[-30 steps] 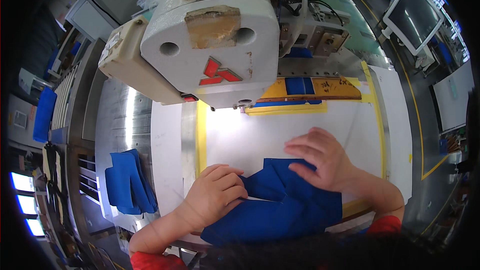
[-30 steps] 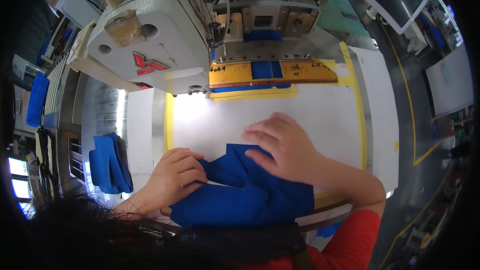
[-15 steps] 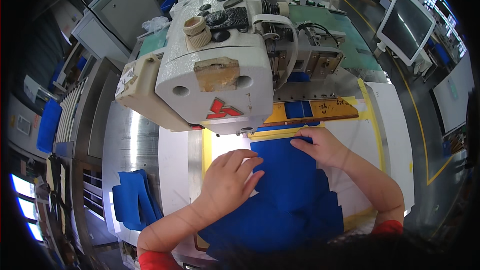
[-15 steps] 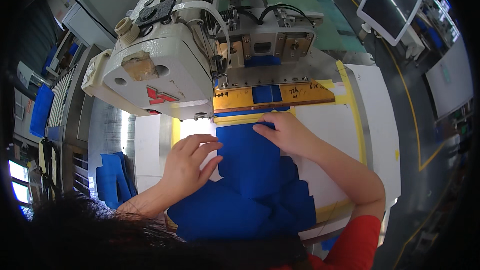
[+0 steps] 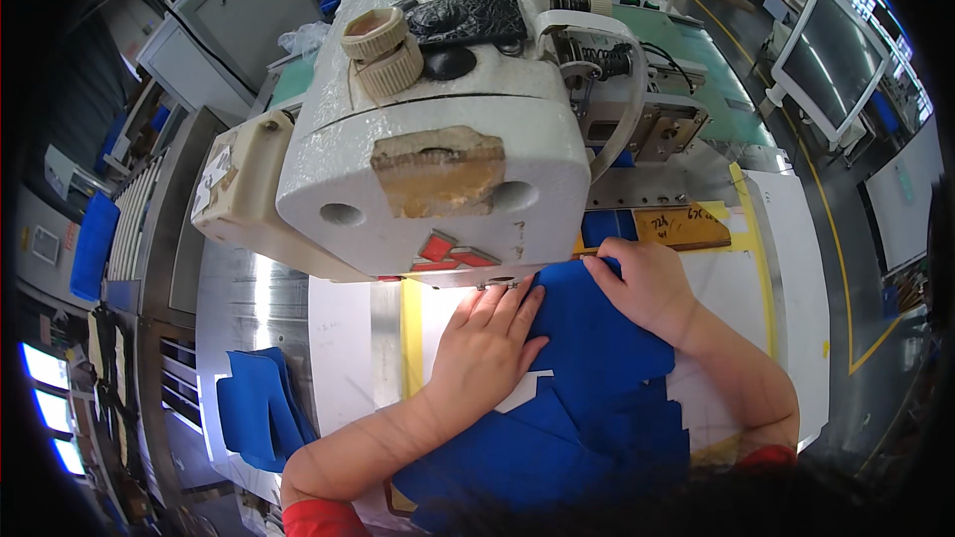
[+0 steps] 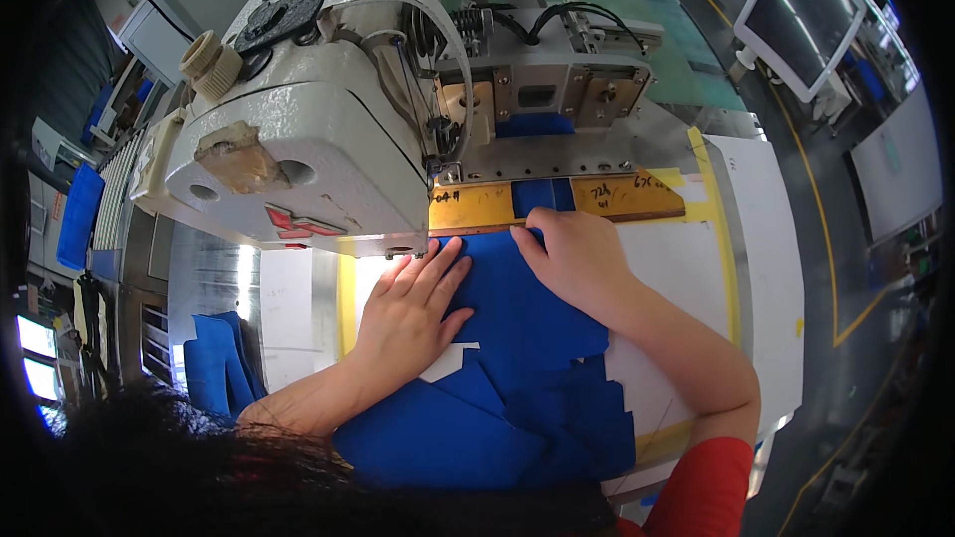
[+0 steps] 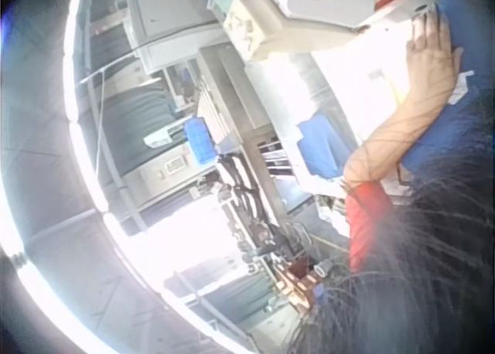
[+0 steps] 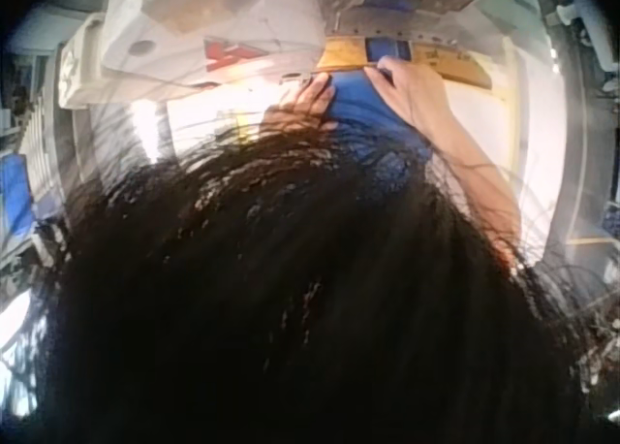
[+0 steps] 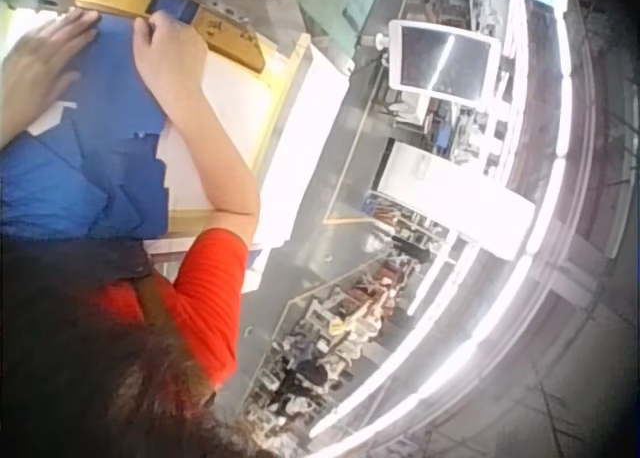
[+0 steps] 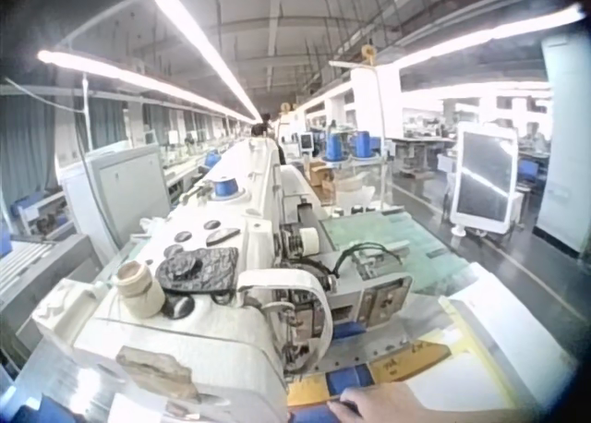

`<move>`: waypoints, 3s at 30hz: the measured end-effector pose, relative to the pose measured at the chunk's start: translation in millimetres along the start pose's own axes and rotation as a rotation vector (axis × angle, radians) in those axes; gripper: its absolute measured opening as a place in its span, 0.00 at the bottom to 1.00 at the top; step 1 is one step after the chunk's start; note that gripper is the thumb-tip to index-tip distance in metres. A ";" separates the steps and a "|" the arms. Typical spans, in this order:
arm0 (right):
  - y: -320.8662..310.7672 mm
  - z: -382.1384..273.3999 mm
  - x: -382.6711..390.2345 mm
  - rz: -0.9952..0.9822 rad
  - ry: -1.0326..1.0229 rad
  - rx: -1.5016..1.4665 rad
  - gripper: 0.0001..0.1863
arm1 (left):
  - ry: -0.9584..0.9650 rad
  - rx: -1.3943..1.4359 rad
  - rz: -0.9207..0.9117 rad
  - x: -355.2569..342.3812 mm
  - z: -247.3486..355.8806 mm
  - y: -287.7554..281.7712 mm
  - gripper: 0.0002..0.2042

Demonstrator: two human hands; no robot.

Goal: The person sews blue fabric pieces together using an industrial sewing machine.

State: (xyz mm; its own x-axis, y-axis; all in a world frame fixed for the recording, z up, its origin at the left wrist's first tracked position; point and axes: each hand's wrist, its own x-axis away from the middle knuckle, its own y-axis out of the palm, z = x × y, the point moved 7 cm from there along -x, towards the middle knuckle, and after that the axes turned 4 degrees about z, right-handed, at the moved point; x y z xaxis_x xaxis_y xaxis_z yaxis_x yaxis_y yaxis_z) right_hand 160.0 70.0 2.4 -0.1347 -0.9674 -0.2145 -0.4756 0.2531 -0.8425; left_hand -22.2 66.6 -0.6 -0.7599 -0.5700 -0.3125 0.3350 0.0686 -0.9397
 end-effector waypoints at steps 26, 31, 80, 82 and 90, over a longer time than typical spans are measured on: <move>-8.8 9.1 -6.9 0.030 -0.019 0.111 0.18 | 0.006 0.025 0.027 -1.4 -1.6 -3.6 0.29; -13.1 -10.6 1.7 0.193 -0.205 0.241 0.13 | -0.005 0.099 0.020 -5.6 -4.8 -5.6 0.30; 17.1 -21.7 64.9 0.006 -0.455 0.423 0.25 | 0.008 -0.114 -0.027 -2.5 3.8 -2.0 0.30; 21.6 -19.9 66.6 -0.010 -0.472 0.463 0.26 | 0.003 -0.107 -0.030 -3.7 6.4 -1.5 0.30; 19.5 -26.0 57.0 -0.033 -0.488 0.232 0.26 | 0.005 -0.076 -0.041 -2.9 6.2 -1.1 0.29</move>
State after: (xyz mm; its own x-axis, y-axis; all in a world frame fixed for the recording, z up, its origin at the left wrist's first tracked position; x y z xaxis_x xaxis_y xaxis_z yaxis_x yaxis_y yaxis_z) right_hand 120.4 20.0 -13.3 0.3227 -0.8815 -0.3446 -0.2608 0.2672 -0.9277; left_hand -16.9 63.1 2.2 -0.7749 -0.5697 -0.2739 0.2605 0.1071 -0.9595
